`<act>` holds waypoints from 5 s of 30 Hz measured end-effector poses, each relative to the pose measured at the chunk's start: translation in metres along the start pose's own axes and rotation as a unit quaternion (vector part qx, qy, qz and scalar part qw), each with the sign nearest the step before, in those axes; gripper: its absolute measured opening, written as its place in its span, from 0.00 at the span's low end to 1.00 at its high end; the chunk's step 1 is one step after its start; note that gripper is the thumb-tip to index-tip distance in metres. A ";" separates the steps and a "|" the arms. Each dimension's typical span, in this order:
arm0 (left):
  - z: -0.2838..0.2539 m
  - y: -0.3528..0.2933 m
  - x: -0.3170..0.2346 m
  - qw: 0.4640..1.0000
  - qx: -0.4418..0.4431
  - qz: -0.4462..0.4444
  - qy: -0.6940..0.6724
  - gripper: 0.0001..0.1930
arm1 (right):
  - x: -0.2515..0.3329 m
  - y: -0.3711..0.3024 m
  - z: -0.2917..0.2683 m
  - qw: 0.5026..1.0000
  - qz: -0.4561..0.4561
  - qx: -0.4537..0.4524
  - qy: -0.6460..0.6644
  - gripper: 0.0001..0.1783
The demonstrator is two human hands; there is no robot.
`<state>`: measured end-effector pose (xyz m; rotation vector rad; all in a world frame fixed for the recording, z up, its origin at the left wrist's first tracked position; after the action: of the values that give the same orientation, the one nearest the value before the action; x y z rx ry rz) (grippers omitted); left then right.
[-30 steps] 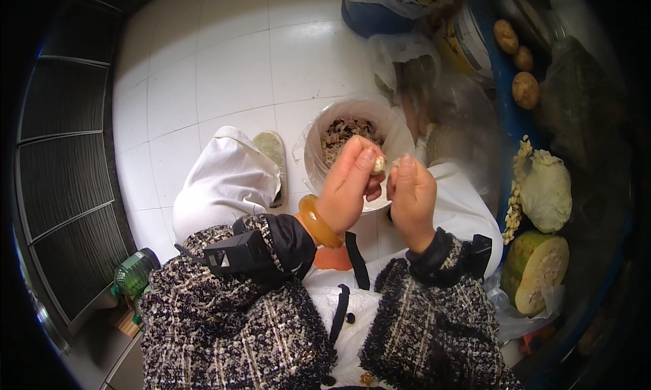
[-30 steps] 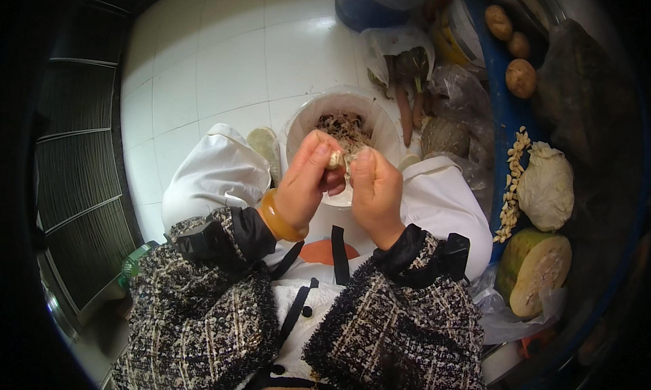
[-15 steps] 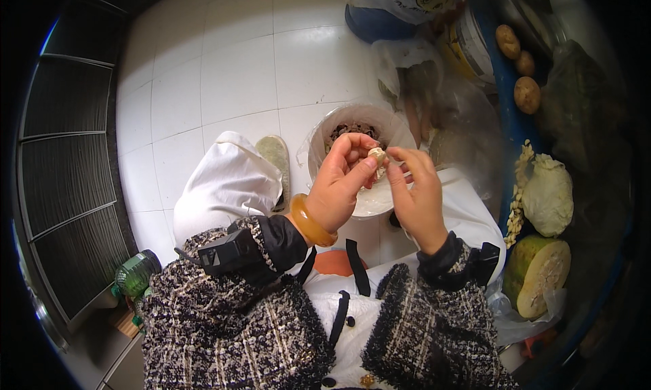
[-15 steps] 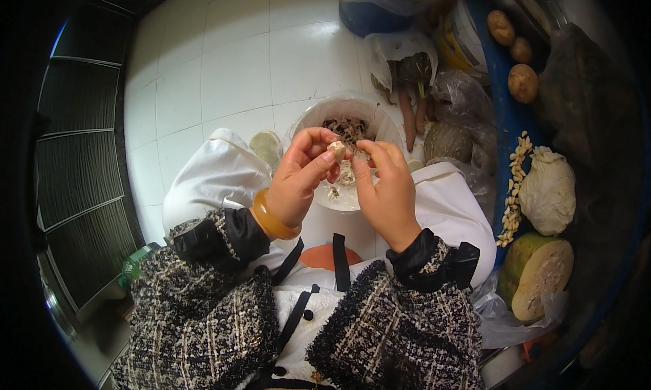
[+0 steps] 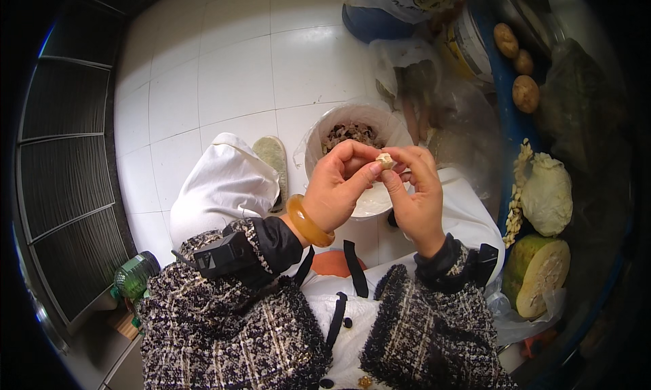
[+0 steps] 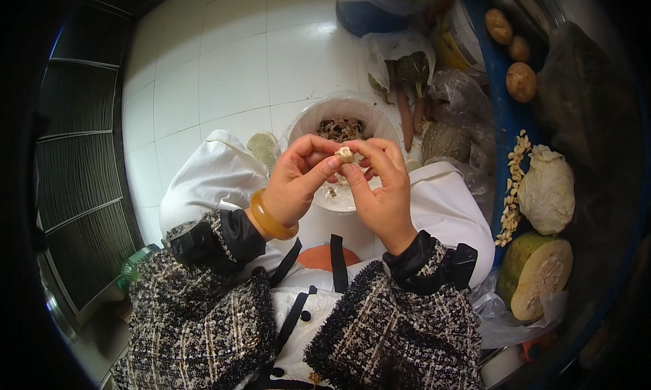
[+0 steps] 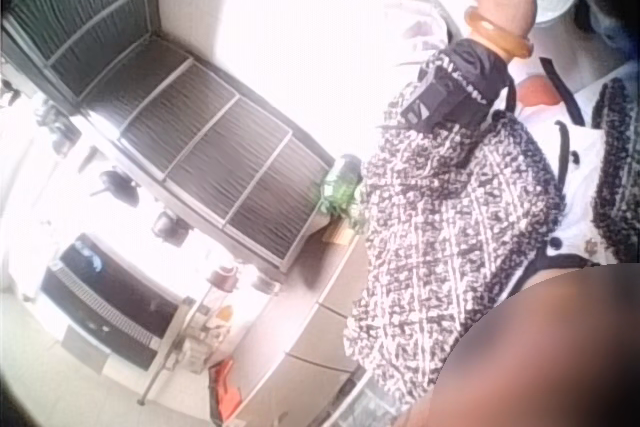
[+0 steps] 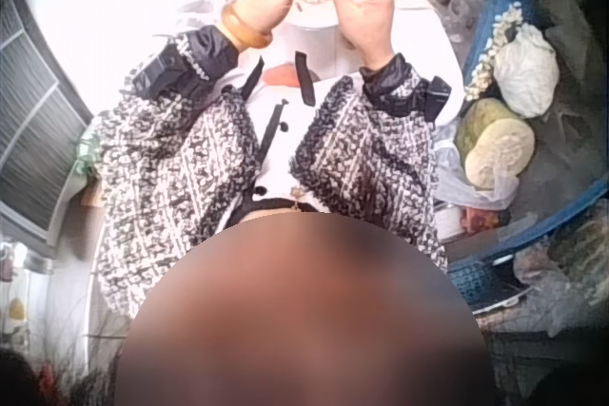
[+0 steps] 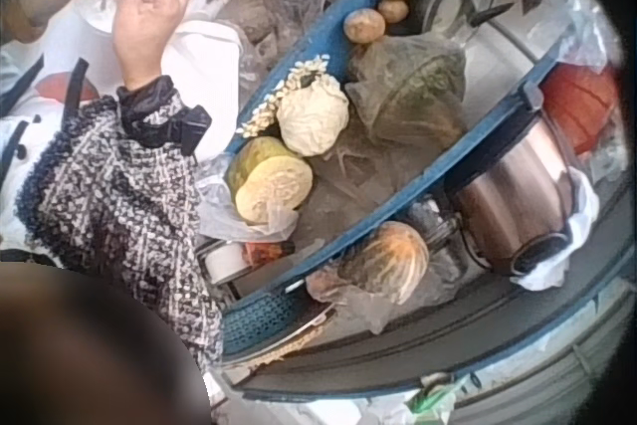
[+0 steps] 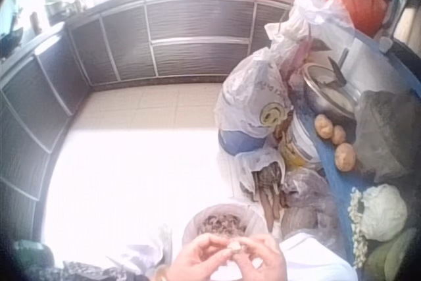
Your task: The person sits on the floor and peels garlic cloves by hand, removing the skins and placing them into a white bucket. The peeled cloves are set aside on a nearby blue tray.
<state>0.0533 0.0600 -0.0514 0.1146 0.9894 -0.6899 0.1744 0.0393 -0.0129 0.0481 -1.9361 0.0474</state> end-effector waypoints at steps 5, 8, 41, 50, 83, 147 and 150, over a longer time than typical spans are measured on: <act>-0.001 0.000 0.001 0.999 -0.004 -0.016 0.036 0.08 | -0.008 -0.004 0.002 0.993 0.020 -0.033 0.110 0.12; 0.000 0.000 0.000 0.998 -0.005 -0.005 0.062 0.10 | -0.003 -0.005 0.000 0.998 0.018 -0.033 0.058 0.12; -0.006 -0.003 0.006 0.987 -0.043 -0.049 0.145 0.12 | 0.015 -0.006 0.007 0.999 -0.024 -0.016 -0.040 0.15; -0.008 -0.003 0.006 0.982 -0.061 -0.041 0.175 0.11 | 0.019 -0.005 0.009 0.998 -0.038 -0.014 -0.055 0.15; -0.004 0.000 0.016 0.994 0.015 -0.090 -0.057 0.10 | -0.023 -0.010 0.019 0.949 0.118 0.008 0.291 0.14; 0.001 0.000 0.020 0.992 0.044 -0.111 0.039 0.08 | -0.021 -0.012 0.019 0.935 0.139 0.044 0.324 0.13; 0.000 0.000 0.021 0.992 0.022 -0.124 0.010 0.08 | -0.024 -0.012 0.021 0.930 0.146 0.042 0.334 0.13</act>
<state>0.0607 0.0497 -0.0678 0.0377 1.0183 -0.9393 0.1638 0.0262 -0.0424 -0.1802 -1.2434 0.3072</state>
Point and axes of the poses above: each hand's wrist, its own y-axis towards the middle knuckle, its own z-axis out of the palm, x = y × z, the point moved 9 cm from there along y, towards the middle knuckle, and after that the axes turned 10 degrees about x, right-handed, at the moved point
